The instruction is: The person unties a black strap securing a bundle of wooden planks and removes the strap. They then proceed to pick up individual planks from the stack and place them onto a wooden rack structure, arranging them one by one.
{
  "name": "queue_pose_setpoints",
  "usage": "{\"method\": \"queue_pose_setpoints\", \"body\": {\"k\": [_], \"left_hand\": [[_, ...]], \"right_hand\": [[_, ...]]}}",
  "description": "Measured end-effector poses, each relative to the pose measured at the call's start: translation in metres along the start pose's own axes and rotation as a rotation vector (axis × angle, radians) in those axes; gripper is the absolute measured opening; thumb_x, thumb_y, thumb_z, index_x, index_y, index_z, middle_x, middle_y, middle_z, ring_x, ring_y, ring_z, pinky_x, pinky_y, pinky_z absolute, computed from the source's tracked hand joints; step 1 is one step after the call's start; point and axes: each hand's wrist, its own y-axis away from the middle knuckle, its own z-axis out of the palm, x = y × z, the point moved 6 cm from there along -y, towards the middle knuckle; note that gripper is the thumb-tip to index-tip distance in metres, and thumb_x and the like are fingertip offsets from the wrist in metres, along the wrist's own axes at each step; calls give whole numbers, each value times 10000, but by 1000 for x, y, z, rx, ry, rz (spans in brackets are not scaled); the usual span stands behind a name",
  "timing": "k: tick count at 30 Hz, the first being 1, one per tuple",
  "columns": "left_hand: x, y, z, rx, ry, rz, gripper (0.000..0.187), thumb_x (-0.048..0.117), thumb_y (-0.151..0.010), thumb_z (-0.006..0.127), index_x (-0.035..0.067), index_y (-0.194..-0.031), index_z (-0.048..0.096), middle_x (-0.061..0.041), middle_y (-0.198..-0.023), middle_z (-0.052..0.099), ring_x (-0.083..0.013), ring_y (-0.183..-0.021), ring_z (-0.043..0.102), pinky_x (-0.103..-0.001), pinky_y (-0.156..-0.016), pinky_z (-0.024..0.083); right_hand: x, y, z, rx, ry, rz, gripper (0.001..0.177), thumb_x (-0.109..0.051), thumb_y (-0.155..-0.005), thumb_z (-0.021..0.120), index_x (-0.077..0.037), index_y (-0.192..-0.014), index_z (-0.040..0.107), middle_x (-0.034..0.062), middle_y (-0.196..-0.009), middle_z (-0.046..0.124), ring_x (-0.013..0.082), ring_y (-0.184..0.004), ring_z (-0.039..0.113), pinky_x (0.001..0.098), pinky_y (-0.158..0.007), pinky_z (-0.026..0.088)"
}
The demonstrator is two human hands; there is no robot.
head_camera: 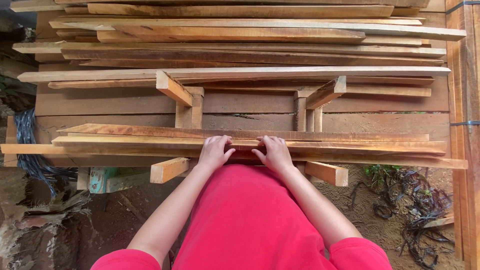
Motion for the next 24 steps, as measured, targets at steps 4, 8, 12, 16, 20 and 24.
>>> {"method": "queue_pose_setpoints", "body": {"k": [4, 8, 12, 16, 20, 24], "left_hand": [[-1, 11, -2, -136, -22, -39, 319, 367, -855, 773, 251, -1083, 583, 40, -1154, 724, -202, -1220, 625, -436, -1111, 393], [0, 19, -6, 46, -33, 80, 466, 358, -803, 825, 234, -1174, 572, 25, -1161, 709, -175, -1212, 619, -380, -1076, 410], [2, 27, -3, 111, -63, 140, 586, 356, -783, 844, 211, -1287, 582, 24, -1180, 699, -149, -1209, 615, -357, -1072, 415], [18, 37, -24, 67, -23, 173, 488, 331, -836, 799, 207, -1277, 630, 27, -1191, 714, -153, -1217, 619, -358, -1065, 420], [19, 30, -16, -14, -83, 118, 493, 379, -842, 789, 233, -1288, 638, 57, -1241, 664, -159, -1229, 580, -388, -1057, 410], [22, 23, 1, 40, -180, 110, 499, 327, -788, 828, 244, -1226, 603, 64, -1161, 611, -165, -1173, 577, -390, -1030, 436]], "right_hand": [[-7, 10, 4, -73, -39, 5, 294, -304, -764, 841, -195, -882, 595, -54, -1158, 752, 238, -1158, 654, 450, -907, 511], [-23, 11, -10, -7, 119, -87, 497, -374, -718, 854, -226, -1133, 624, -50, -1164, 702, 189, -1214, 608, 385, -959, 496], [-11, 19, 6, -33, 170, -130, 488, -396, -718, 839, -227, -1140, 662, -55, -1089, 655, 178, -1130, 610, 362, -902, 497], [-22, 22, -6, -88, 131, -142, 513, -362, -720, 834, -195, -1179, 675, -4, -1107, 664, 219, -1122, 626, 384, -872, 520], [-21, 18, 1, -144, 138, -75, 477, -399, -764, 814, -197, -1178, 688, -7, -1089, 643, 226, -1072, 626, 391, -842, 523], [-5, 17, 24, -162, 278, 7, 518, -412, -687, 844, -213, -1121, 643, -29, -1045, 567, 214, -1019, 630, 392, -815, 539]]}}
